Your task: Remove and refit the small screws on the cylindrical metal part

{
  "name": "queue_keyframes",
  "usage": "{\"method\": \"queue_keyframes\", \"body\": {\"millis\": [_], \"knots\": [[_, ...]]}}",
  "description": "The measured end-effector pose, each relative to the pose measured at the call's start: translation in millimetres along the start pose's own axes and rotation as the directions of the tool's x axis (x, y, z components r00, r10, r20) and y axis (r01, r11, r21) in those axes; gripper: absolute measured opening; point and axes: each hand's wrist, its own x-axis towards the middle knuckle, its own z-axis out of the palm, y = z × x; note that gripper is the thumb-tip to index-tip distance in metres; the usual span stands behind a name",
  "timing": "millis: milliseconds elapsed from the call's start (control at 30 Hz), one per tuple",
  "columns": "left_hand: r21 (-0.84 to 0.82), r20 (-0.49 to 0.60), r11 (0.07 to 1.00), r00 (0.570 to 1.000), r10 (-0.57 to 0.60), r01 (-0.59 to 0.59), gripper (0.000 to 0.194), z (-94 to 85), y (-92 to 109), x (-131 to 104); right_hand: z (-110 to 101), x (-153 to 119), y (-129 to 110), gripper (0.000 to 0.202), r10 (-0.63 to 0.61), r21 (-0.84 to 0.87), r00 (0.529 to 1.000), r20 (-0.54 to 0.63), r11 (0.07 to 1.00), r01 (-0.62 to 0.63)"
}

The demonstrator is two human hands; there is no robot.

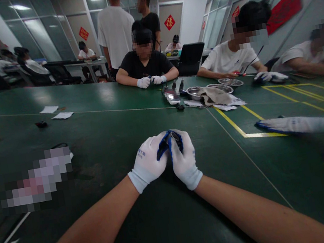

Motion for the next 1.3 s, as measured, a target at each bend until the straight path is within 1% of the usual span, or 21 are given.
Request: {"method": "queue_keyframes", "body": {"millis": [133, 500, 633, 767, 967, 1100, 1200, 1300], "knots": [[-0.001, -0.011, 1.000, 1.000, 0.017, -0.017, 0.043, 0.7, -0.9, 0.0, 0.5, -0.3, 0.4, 0.023, -0.010, 0.010, 1.000, -0.004, 1.000, 0.010], [0.010, 0.018, 1.000, 1.000, -0.011, 0.011, 0.041, -0.3, 0.1, -1.1, 1.1, 0.1, -0.7, 0.022, 0.008, 0.014, 1.000, -0.018, 1.000, -0.007], [0.002, 0.029, 1.000, 0.999, -0.018, 0.018, 0.044, 0.6, -0.6, -0.9, 1.1, 0.4, -1.4, 0.022, 0.026, 0.016, 0.999, -0.019, 1.000, -0.026], [-0.001, 0.034, 1.000, 0.999, -0.016, 0.016, 0.041, 0.8, -0.5, -0.2, 0.0, 0.8, -1.8, 0.023, 0.031, 0.008, 0.999, -0.007, 0.999, -0.031], [0.002, 0.041, 0.999, 0.999, -0.033, 0.033, 0.041, 0.9, -1.2, 0.3, 0.3, 0.4, -0.4, 0.022, 0.026, 0.005, 1.000, -0.011, 1.000, -0.025], [-0.025, 0.050, 0.999, 0.999, -0.021, 0.022, 0.045, 0.6, -2.1, -0.3, 1.3, 0.1, 0.4, 0.021, 0.024, 0.001, 0.999, -0.025, 1.000, -0.024], [-0.009, 0.045, 0.999, 0.998, -0.034, 0.035, 0.043, 0.7, -2.4, -0.6, 1.5, 0.4, 0.2, 0.022, 0.019, -0.005, 0.999, -0.027, 1.000, -0.019], [-0.010, 0.046, 1.000, 0.999, -0.024, 0.025, 0.041, 0.9, -2.4, -0.6, 1.3, 0.9, -0.2, 0.022, 0.014, -0.007, 1.000, -0.027, 1.000, -0.014]]}}
